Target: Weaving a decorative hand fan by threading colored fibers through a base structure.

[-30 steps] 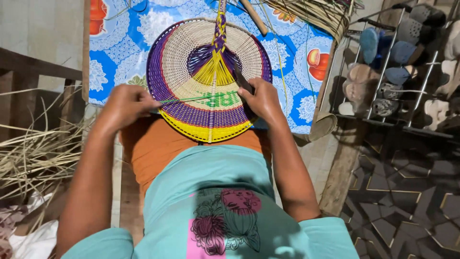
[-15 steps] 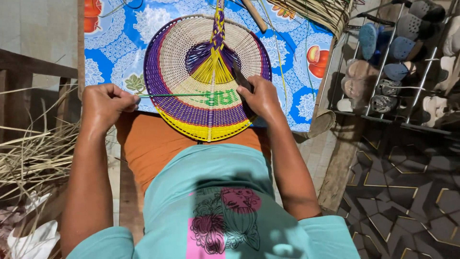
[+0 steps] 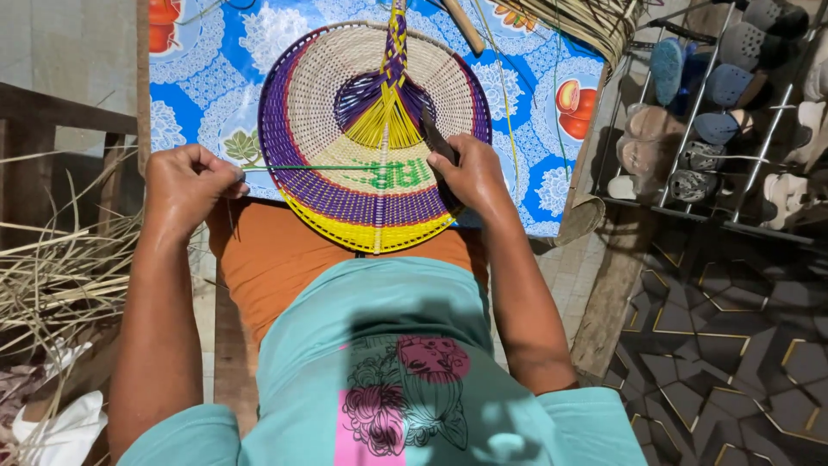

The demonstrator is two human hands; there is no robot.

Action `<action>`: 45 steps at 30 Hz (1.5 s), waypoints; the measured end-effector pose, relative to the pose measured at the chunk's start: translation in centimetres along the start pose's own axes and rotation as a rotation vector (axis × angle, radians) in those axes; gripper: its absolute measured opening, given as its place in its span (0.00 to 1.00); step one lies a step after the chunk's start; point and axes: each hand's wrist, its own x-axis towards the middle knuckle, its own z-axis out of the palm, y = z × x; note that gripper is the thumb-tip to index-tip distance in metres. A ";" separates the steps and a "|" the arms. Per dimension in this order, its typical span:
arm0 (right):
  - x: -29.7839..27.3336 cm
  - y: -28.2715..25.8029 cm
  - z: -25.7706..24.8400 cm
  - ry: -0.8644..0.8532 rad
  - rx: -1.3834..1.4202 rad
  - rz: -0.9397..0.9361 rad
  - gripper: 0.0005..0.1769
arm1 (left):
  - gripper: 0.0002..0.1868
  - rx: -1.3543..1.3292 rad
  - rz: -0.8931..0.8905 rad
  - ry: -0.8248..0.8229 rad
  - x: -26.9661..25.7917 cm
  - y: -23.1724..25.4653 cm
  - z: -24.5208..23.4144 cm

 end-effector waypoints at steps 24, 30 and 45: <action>-0.3 -0.1 -0.2 0.019 0.054 -0.015 0.14 | 0.09 -0.026 -0.004 -0.002 0.0 -0.1 0.0; -0.2 -0.1 -0.2 0.013 0.074 0.007 0.13 | 0.09 -0.031 -0.022 -0.005 0.0 0.1 0.0; -6.2 -6.6 -3.0 -0.094 -0.245 -0.032 0.16 | 0.03 -0.236 -0.025 -0.444 -5.1 4.8 3.2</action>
